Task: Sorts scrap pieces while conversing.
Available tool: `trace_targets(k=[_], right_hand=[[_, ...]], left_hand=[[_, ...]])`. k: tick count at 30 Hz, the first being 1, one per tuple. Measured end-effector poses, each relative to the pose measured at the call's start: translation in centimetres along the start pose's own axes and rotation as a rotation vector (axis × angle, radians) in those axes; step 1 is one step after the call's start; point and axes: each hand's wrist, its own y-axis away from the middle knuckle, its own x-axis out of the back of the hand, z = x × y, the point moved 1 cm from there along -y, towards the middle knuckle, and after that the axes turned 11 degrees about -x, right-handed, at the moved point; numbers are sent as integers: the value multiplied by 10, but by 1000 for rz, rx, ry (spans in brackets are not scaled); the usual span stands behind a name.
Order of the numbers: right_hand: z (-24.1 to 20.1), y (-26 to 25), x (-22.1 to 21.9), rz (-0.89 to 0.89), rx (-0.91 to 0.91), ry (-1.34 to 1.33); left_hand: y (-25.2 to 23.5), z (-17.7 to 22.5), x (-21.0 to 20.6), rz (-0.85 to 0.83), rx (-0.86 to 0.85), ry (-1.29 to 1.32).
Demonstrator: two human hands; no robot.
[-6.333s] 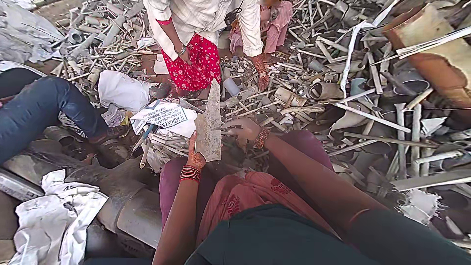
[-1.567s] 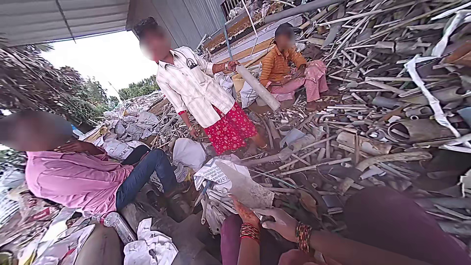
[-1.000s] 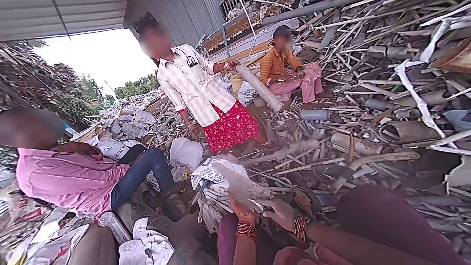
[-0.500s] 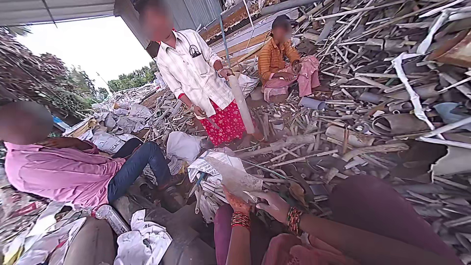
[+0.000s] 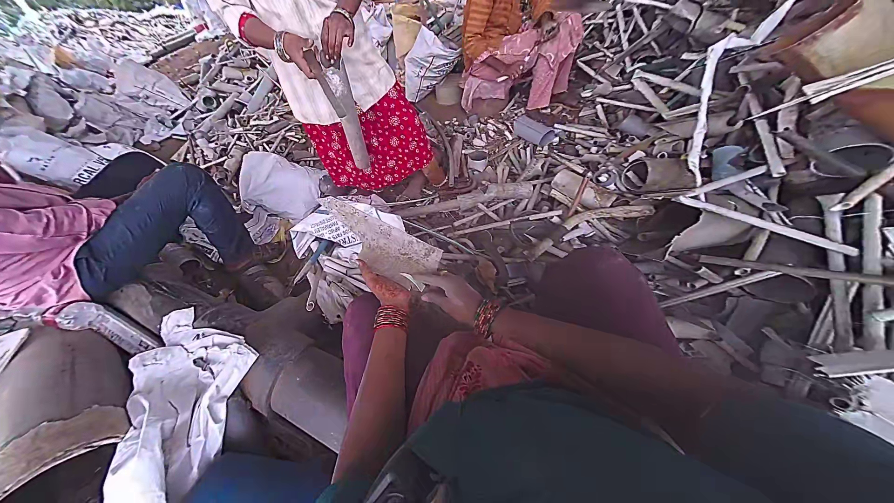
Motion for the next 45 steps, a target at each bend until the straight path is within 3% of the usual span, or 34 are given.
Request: trace_targets(k=[4, 9, 14, 20, 27, 34, 40, 45], right_hand=[[-7, 0, 0, -10, 39, 47], [-1, -5, 15, 83, -104, 106], [0, -4, 4, 25, 44, 84], [2, -6, 31, 158, -98, 103], [3, -1, 18, 56, 34, 75], [7, -11, 41, 124, -136, 167], [9, -12, 11, -47, 43, 175], [17, -18, 33, 44, -134, 209]], left_hand=[[-3, 7, -4, 13, -15, -20], [-7, 6, -1, -24, 25, 37], [-10, 9, 1, -23, 21, 87], [-8, 14, -3, -80, 92, 174], [-5, 19, -5, -77, 47, 124], [-2, 20, -9, -82, 29, 80], [-12, 14, 4, 0, -45, 79], [-8, 15, 0, 1, -42, 71]])
